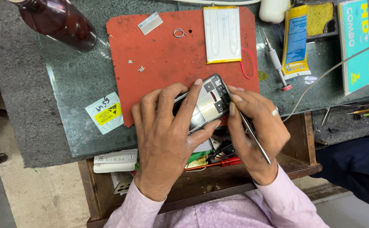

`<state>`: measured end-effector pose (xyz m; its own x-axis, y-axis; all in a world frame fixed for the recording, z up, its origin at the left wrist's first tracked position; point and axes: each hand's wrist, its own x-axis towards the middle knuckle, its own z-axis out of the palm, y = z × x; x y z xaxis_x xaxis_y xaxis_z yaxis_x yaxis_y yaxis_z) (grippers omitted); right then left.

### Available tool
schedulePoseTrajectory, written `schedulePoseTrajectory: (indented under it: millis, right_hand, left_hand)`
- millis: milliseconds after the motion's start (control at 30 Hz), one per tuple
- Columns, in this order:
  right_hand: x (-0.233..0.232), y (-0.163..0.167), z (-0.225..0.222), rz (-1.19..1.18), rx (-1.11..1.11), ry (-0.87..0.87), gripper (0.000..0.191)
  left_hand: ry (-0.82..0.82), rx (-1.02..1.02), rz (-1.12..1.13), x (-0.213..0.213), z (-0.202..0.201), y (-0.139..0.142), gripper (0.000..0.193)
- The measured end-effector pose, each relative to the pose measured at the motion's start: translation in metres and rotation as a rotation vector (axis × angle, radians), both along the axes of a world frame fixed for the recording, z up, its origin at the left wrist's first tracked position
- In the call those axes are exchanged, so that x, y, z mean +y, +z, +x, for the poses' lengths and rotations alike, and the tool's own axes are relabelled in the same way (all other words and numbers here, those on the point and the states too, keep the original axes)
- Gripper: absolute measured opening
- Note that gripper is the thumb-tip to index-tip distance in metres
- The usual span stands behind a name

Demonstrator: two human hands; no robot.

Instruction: The person removes the battery from a disassembled smartphone, compares it with a new screen assembly, and uses tweezers to clean adhesive residue from the phone's interior. The person then places the new screen assembly into its packaging.

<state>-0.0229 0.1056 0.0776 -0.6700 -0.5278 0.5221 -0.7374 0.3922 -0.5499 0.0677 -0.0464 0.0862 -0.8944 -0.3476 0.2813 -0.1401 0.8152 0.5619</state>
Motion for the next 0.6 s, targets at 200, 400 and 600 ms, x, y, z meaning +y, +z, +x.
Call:
schedulePoseTrajectory:
  millis: [200,400,600]
  right_hand:
    - [-0.0073,0.0016,-0.0034,-0.028,-0.037,0.009,0.014]
    - [-0.0012,-0.0025,-0.0046,-0.095,-0.160,-0.005,0.010]
    - [-0.0027,-0.0029,-0.0043,-0.164,-0.285,-0.004,0.005]
  left_hand:
    - [0.012,0.006,0.006,-0.0005,0.0005,0.0009,0.075]
    - [0.008,0.015,-0.008,0.0024,-0.0007,-0.0007,0.074]
    - [0.011,0.023,-0.019,0.0039,-0.0004,-0.0001,0.074]
